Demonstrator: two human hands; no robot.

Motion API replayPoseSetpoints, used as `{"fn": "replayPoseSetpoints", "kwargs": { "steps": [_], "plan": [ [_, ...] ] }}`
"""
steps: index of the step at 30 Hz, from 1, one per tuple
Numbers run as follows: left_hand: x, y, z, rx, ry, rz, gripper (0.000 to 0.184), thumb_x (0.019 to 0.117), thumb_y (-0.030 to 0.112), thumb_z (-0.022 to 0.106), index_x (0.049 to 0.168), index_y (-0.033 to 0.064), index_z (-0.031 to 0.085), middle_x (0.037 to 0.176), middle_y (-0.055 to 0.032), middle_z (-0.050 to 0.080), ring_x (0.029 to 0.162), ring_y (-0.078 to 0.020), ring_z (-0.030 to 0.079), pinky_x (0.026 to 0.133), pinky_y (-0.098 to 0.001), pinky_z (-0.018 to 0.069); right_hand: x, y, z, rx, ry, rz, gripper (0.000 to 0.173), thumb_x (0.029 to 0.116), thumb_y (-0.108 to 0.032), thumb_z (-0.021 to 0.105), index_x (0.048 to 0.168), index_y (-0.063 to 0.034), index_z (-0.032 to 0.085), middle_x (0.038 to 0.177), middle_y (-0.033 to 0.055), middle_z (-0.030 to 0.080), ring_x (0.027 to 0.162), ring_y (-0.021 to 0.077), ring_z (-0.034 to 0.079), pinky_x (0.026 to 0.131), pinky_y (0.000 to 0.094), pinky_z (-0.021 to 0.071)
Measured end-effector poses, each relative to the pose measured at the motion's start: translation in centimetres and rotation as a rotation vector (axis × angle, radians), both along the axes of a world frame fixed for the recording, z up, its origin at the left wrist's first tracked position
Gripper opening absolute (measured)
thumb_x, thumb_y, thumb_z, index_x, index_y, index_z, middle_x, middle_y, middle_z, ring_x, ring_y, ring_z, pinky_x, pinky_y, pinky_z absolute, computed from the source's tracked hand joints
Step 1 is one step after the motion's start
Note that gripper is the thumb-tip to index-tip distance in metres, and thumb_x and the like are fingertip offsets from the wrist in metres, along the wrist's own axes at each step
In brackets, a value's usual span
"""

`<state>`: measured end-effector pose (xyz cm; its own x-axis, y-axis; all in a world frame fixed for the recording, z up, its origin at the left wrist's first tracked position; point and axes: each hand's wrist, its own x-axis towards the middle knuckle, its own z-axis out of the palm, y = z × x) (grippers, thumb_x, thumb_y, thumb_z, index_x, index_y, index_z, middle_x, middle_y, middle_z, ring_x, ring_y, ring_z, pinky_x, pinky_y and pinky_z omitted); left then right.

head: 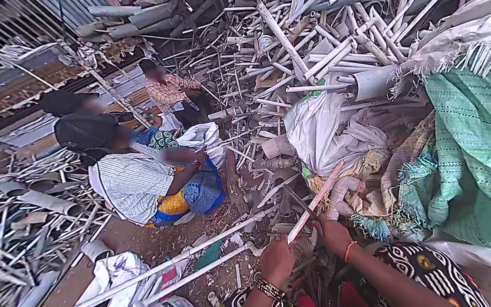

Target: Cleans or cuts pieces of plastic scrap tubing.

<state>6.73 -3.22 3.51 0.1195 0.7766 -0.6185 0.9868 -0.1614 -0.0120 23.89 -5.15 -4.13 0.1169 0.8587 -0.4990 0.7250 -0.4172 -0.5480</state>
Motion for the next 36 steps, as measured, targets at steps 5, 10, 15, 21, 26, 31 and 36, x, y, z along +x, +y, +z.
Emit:
{"fn": "replayPoseSetpoints", "kwargs": {
  "steps": [5, 10, 15, 21, 26, 31, 36],
  "plan": [
    [0.3, -0.5, 0.0, 0.015, -0.010, -0.013, 0.051, 0.1117, 0.043, 0.042, 0.141, 0.0040, 0.056, 0.122, -0.0228, 0.070, 0.121, -0.0386, 0.066, 0.100, -0.0559, 0.0515, 2.1, 1.6, -0.8, 0.010, -0.016, -0.110, 0.052, 0.1135, -0.046, 0.027, 0.133, -0.0033, 0.050, 0.112, 0.0229, 0.069, 0.111, 0.0398, 0.069, 0.092, 0.0569, 0.0532],
    [0.0, -0.3, 0.0, 0.030, -0.005, -0.004, 0.052, 0.1115, 0.045, 0.041, 0.142, 0.0055, 0.056, 0.124, -0.0220, 0.070, 0.122, -0.0378, 0.066, 0.102, -0.0557, 0.0509, 0.3, -0.2, -0.2, 0.017, -0.018, -0.012, 0.054, 0.1129, -0.048, 0.028, 0.135, -0.0039, 0.051, 0.111, 0.0230, 0.070, 0.109, 0.0412, 0.069, 0.091, 0.0582, 0.0536],
    [0.2, -0.6, 0.1, 0.026, 0.012, -0.004, 0.049, 0.1096, 0.041, 0.048, 0.142, 0.0065, 0.057, 0.127, -0.0214, 0.069, 0.124, -0.0374, 0.064, 0.102, -0.0552, 0.0506, 2.1, 1.2, -1.3, 0.012, 0.016, -0.102, 0.053, 0.1135, -0.046, 0.027, 0.136, -0.0029, 0.050, 0.114, 0.0232, 0.069, 0.113, 0.0401, 0.068, 0.093, 0.0577, 0.0523],
    [0.1, -0.4, -0.1, 0.050, 0.022, -0.019, 0.045, 0.1089, 0.038, 0.051, 0.140, 0.0060, 0.058, 0.125, -0.0211, 0.070, 0.123, -0.0371, 0.065, 0.101, -0.0546, 0.0511, 0.0, 0.4, 0.1, 0.022, 0.020, 0.009, 0.054, 0.1131, -0.047, 0.028, 0.138, -0.0042, 0.051, 0.113, 0.0232, 0.069, 0.111, 0.0412, 0.068, 0.092, 0.0584, 0.0527],
    [-0.2, -0.4, -0.1, 0.060, 0.019, -0.013, 0.045, 0.1076, 0.038, 0.054, 0.139, 0.0071, 0.059, 0.123, -0.0203, 0.070, 0.121, -0.0366, 0.066, 0.100, -0.0551, 0.0513, 0.0, 0.1, 0.1, -0.002, -0.007, 0.001, 0.054, 0.1132, -0.046, 0.028, 0.137, -0.0034, 0.050, 0.115, 0.0239, 0.069, 0.113, 0.0415, 0.068, 0.092, 0.0583, 0.0531],
    [0.3, -0.4, -0.1, 0.074, 0.014, -0.009, 0.047, 0.1086, 0.042, 0.051, 0.137, 0.0062, 0.060, 0.123, -0.0212, 0.070, 0.121, -0.0371, 0.066, 0.100, -0.0550, 0.0517, 0.1, 0.4, -0.3, 0.018, 0.020, -0.005, 0.053, 0.1133, -0.046, 0.028, 0.137, -0.0040, 0.050, 0.113, 0.0229, 0.069, 0.112, 0.0409, 0.068, 0.092, 0.0579, 0.0530],
    [-0.2, -0.5, 0.3, 0.076, 0.009, -0.007, 0.046, 0.1082, 0.042, 0.052, 0.134, 0.0058, 0.063, 0.123, -0.0209, 0.070, 0.120, -0.0370, 0.066, 0.099, -0.0553, 0.0519, -0.3, -0.5, 0.3, 0.009, 0.039, 0.041, 0.053, 0.1130, -0.047, 0.030, 0.135, -0.0036, 0.051, 0.111, 0.0232, 0.069, 0.111, 0.0408, 0.068, 0.092, 0.0579, 0.0527]
  ]
}}
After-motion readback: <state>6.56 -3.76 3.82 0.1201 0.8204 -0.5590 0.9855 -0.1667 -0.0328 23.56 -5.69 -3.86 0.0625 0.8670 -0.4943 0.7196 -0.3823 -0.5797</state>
